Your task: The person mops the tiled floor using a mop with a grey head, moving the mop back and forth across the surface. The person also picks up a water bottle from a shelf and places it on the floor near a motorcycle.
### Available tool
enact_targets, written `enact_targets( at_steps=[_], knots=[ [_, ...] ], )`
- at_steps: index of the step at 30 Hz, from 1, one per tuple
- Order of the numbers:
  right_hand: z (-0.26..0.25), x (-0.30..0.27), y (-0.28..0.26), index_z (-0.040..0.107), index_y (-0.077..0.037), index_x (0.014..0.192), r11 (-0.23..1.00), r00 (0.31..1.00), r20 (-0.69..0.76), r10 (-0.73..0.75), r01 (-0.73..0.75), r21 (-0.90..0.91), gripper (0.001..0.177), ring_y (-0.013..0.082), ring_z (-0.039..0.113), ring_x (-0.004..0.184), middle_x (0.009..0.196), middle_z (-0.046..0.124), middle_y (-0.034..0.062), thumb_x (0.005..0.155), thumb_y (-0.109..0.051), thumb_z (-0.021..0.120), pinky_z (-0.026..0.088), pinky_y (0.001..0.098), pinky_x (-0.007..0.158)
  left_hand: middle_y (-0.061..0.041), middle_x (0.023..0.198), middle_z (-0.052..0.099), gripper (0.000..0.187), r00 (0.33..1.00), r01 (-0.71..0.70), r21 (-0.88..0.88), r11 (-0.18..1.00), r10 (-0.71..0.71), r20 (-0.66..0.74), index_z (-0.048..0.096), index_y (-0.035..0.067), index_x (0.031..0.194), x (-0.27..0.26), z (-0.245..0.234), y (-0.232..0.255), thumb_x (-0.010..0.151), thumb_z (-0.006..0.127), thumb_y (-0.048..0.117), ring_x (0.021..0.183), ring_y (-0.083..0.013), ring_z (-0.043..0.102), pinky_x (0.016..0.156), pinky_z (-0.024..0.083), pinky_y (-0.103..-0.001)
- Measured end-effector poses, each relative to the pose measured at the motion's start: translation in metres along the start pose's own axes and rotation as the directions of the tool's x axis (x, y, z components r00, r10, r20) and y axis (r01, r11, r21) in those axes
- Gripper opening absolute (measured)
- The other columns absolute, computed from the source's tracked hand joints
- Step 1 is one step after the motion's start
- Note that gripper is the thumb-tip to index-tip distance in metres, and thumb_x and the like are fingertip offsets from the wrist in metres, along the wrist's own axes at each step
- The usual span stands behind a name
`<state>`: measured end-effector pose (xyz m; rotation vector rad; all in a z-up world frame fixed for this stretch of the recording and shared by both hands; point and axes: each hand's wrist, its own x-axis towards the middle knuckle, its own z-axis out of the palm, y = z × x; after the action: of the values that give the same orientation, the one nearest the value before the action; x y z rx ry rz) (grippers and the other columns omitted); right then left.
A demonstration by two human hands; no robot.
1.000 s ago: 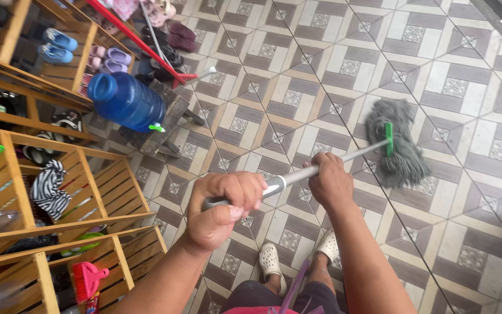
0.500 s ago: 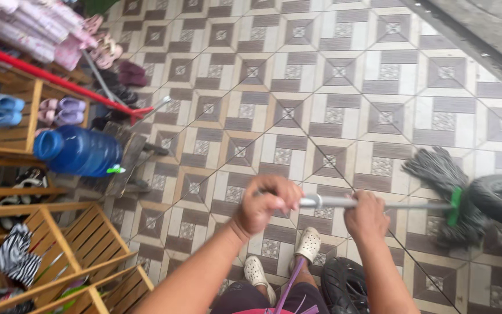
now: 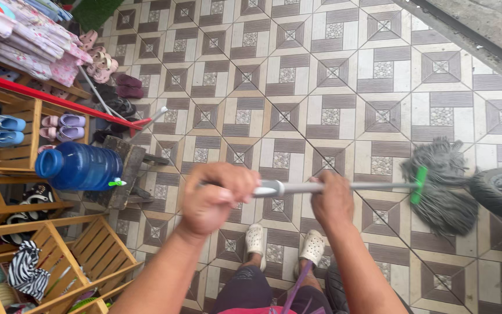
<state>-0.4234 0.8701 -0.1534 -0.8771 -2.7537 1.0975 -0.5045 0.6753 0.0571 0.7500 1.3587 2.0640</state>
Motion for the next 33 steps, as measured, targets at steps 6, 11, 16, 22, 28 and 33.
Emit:
enact_targets(
  at_steps=[6, 11, 16, 22, 28, 33],
  knots=[
    [-0.001, 0.008, -0.031, 0.064, -0.013, 0.099, 1.0, 0.999, -0.052, -0.006, 0.006, 0.003, 0.01, 0.035, 0.062, 0.108, 0.103, 0.068, 0.0107, 0.092, -0.02, 0.06, 0.051, 0.0525, 0.085, -0.009, 0.061, 0.048, 0.019, 0.994, 0.035, -0.044, 0.998, -0.03, 0.104, 0.05, 0.006, 0.068, 0.049, -0.041, 0.029, 0.078, 0.059, 0.02, 0.063, -0.0235, 0.053, 0.095, 0.048, -0.048],
    [-0.002, -0.035, 0.068, 0.07, -0.018, 0.107, 0.914, 0.914, 0.01, 0.406, -0.406, -0.001, 0.018, 0.0395, 0.063, 0.109, 0.113, 0.068, 0.0145, 0.098, -0.03, 0.061, 0.052, 0.0534, 0.088, -0.015, 0.074, 0.065, 0.021, 0.94, 0.223, 0.045, 0.974, -0.227, 0.253, 0.062, -0.001, 0.07, 0.056, -0.014, -0.072, 0.075, 0.055, 0.019, 0.077, -0.0251, 0.063, 0.094, 0.055, -0.044],
    [0.0, -0.112, 0.183, 0.074, -0.017, 0.108, 0.785, 0.793, -0.021, 0.608, -0.606, -0.131, 0.029, 0.0364, 0.061, 0.117, 0.117, 0.068, 0.0159, 0.098, -0.042, 0.063, 0.051, 0.0526, 0.092, -0.011, 0.082, 0.064, 0.01, 0.786, 0.528, 0.022, 0.849, -0.498, 0.366, 0.059, 0.0, 0.074, -0.004, 0.056, -0.166, 0.082, 0.057, 0.007, 0.103, -0.0252, 0.065, 0.101, 0.05, -0.04],
    [0.023, -0.085, 0.152, 0.073, -0.012, 0.1, 0.861, 0.862, -0.08, 0.501, -0.505, -0.053, 0.031, 0.0368, 0.061, 0.116, 0.111, 0.069, 0.0165, 0.099, -0.042, 0.064, 0.05, 0.0521, 0.094, -0.01, 0.081, 0.063, 0.014, 0.841, 0.422, 0.097, 0.902, -0.429, 0.329, 0.059, -0.002, 0.073, 0.008, 0.022, -0.129, 0.08, 0.055, 0.01, 0.094, -0.0267, 0.062, 0.101, 0.048, -0.042],
    [0.017, 0.007, -0.009, 0.069, -0.015, 0.099, 0.988, 0.988, -0.042, 0.148, -0.146, 0.039, 0.014, 0.0364, 0.063, 0.106, 0.103, 0.069, 0.0115, 0.094, -0.026, 0.062, 0.052, 0.0522, 0.086, -0.009, 0.066, 0.054, 0.02, 0.978, 0.128, -0.016, 0.992, -0.123, 0.17, 0.055, 0.004, 0.067, 0.058, -0.049, 0.005, 0.08, 0.058, 0.018, 0.074, -0.0264, 0.059, 0.097, 0.048, -0.05],
    [-0.01, 0.022, -0.038, 0.067, -0.013, 0.104, 0.989, 0.994, -0.008, 0.113, -0.111, 0.092, 0.017, 0.038, 0.062, 0.106, 0.105, 0.069, 0.0135, 0.095, -0.027, 0.065, 0.05, 0.053, 0.085, -0.007, 0.057, 0.047, 0.023, 0.959, 0.131, -0.004, 0.991, -0.126, 0.255, 0.048, 0.009, 0.067, 0.104, -0.068, 0.024, 0.083, 0.057, 0.023, 0.066, -0.0225, 0.054, 0.093, 0.049, -0.046]
  ],
)
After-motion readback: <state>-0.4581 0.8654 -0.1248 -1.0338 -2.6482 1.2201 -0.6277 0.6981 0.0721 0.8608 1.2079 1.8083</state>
